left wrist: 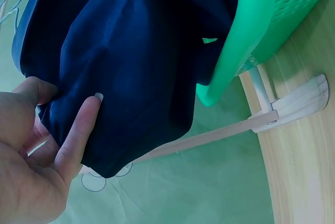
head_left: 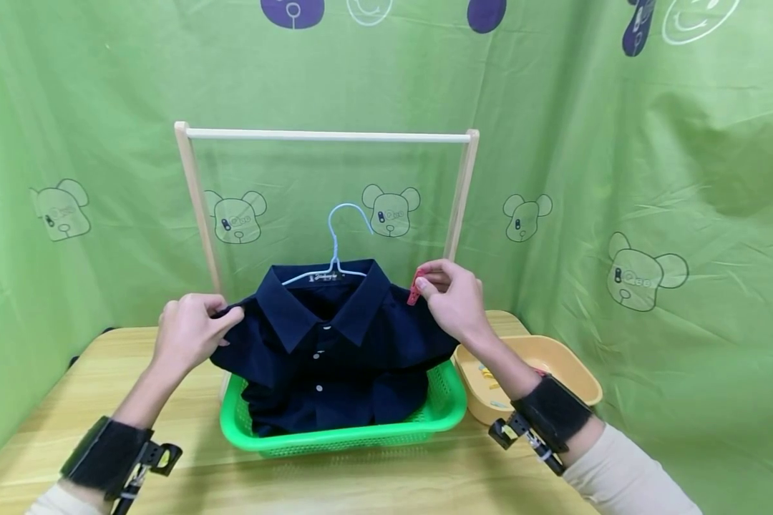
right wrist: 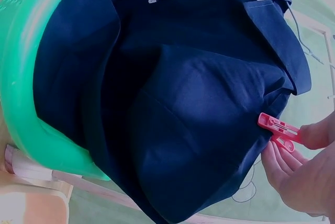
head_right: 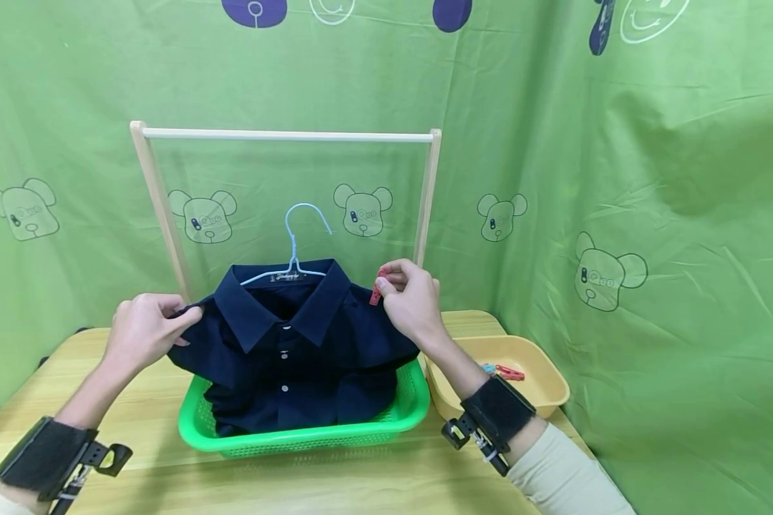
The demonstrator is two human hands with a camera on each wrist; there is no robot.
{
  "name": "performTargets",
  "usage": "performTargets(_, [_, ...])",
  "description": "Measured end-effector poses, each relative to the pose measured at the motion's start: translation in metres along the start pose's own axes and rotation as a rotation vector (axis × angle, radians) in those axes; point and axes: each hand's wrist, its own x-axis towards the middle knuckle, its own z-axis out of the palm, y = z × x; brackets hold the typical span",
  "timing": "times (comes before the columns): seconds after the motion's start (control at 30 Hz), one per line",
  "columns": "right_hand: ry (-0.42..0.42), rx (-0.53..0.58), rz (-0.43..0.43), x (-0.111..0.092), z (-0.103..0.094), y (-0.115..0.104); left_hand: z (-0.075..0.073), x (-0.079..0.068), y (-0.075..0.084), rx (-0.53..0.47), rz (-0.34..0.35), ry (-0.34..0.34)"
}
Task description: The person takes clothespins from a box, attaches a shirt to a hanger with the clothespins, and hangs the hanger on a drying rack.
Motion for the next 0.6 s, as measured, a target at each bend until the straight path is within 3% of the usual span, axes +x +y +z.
performTargets(0.6, [0.030, 0.012, 0.005, 0.0022, -0.0022, 0.0013, -0.0033, 0.0000, 0.0010, -0.039, -0.081, -0.078])
